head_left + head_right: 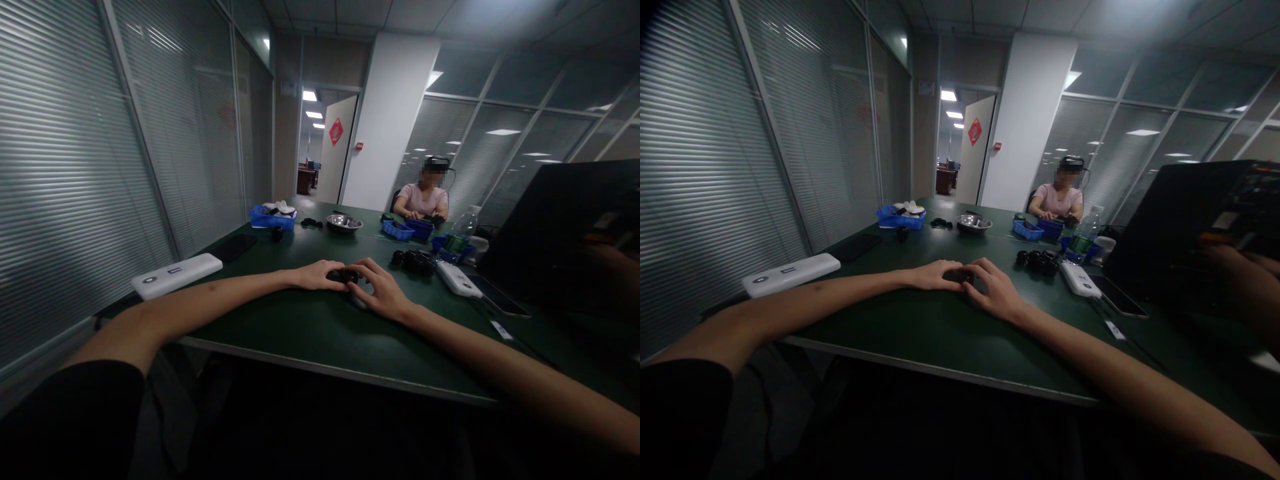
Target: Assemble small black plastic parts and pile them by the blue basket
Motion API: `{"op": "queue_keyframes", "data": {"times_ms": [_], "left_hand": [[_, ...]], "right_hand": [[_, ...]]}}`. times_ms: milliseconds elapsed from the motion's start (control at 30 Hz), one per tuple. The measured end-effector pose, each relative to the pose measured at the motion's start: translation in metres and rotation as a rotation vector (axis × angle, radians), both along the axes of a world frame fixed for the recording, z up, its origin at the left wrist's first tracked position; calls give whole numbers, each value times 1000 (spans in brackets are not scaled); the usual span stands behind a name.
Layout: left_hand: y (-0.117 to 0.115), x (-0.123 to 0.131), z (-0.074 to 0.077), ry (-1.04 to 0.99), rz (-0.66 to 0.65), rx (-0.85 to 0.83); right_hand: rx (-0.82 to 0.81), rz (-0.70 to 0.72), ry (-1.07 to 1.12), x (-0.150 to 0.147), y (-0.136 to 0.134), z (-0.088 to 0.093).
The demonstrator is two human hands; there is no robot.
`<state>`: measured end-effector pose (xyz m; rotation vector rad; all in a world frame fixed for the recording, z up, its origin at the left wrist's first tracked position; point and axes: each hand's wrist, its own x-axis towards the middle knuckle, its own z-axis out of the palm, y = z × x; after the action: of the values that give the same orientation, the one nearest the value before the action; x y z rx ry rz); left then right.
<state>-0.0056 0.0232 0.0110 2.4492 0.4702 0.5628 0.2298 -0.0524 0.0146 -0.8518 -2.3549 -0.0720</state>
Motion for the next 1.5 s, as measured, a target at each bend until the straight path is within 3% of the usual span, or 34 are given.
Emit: {"op": "queue_keyframes", "data": {"times_ms": [1500], "left_hand": [[0, 1, 1, 39, 52, 59]], "right_hand": [[-14, 124, -2, 1, 3, -3]]}}
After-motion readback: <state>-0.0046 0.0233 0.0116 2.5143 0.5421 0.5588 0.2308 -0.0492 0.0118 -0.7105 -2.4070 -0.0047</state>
